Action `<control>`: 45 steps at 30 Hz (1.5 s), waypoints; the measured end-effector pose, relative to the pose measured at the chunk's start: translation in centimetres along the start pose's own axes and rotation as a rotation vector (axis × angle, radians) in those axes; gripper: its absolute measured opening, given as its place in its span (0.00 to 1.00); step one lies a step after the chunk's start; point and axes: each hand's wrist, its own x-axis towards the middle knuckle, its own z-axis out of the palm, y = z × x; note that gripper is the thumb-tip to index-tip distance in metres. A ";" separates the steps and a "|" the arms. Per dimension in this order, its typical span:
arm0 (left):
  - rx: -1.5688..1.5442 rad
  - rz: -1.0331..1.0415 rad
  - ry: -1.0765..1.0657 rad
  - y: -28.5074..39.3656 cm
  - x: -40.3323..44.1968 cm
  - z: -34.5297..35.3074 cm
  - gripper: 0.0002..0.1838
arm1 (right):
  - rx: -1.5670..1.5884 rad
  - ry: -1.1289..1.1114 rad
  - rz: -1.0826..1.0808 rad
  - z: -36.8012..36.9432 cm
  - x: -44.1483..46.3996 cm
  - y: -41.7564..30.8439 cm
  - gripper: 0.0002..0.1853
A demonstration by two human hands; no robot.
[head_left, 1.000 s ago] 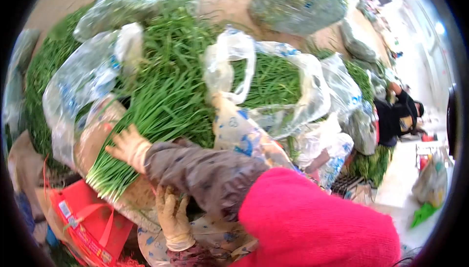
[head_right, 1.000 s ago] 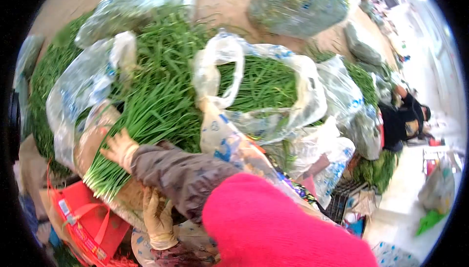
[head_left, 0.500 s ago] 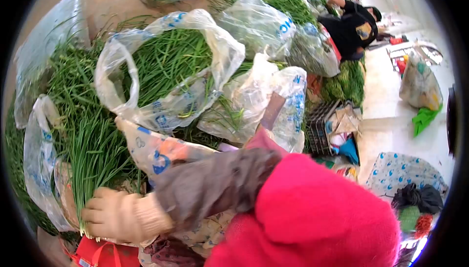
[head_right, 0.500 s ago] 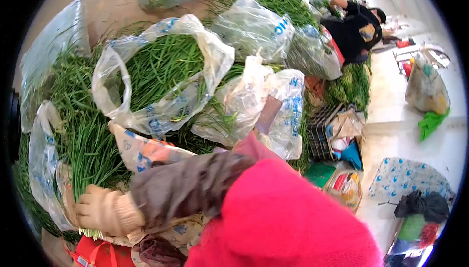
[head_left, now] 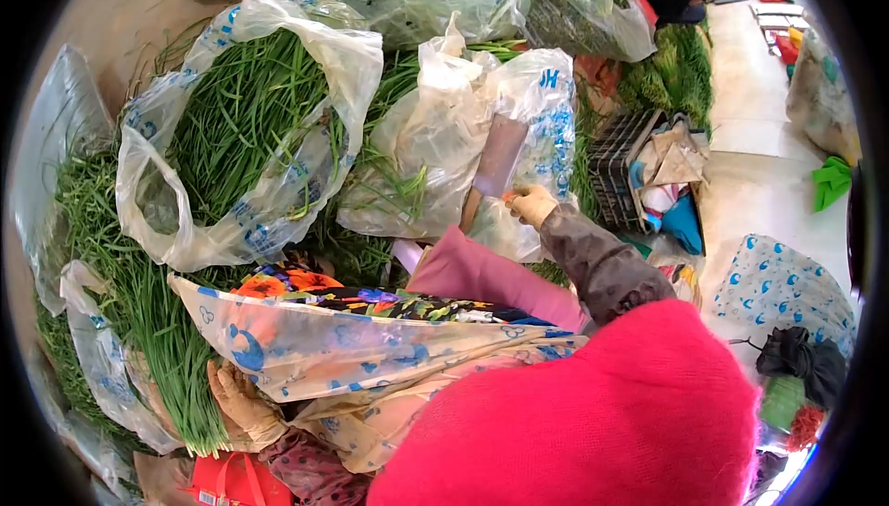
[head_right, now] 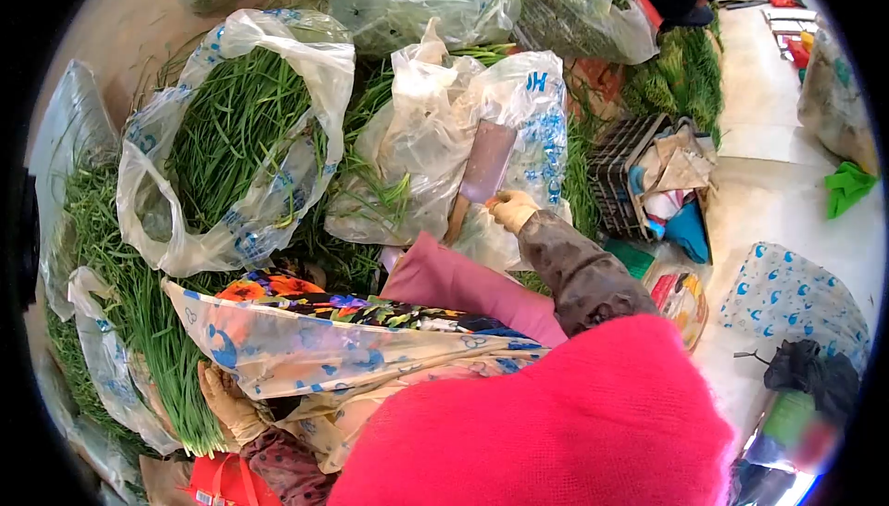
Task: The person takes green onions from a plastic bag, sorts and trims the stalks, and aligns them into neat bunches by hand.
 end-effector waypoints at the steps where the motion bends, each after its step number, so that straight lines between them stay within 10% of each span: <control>1: -0.011 0.024 -0.030 0.1 -0.1 0.3 0.28 | 0.219 -0.083 0.180 0.2 0.6 0.4 0.11; 4: -0.048 0.085 -0.062 1.3 -0.6 1.6 0.26 | 0.240 -0.279 0.390 1.8 2.5 0.2 0.03; 6: 0.003 0.102 -0.058 2.6 -1.5 3.0 0.25 | -0.087 -0.584 0.036 1.9 3.4 -0.9 0.05; 9: 0.069 0.065 0.059 5.3 -4.0 6.6 0.26 | -0.418 -0.417 0.062 6.2 5.5 -0.8 0.12; 11: 0.318 0.130 0.139 4.6 -3.9 5.2 0.25 | -0.212 -0.391 0.082 9.7 8.9 2.5 0.16; 13: 0.396 0.163 0.173 5.5 -5.2 6.1 0.26 | 0.638 -0.221 0.366 10.0 9.0 3.7 0.06; 33: 0.329 0.100 -0.011 -1.4 -10.8 3.3 0.23 | 0.265 -0.119 -0.150 2.7 4.1 8.4 0.11; 45: 0.166 0.115 -0.133 -4.0 -10.4 1.8 0.27 | 0.706 0.035 -0.031 1.6 -4.0 5.0 0.10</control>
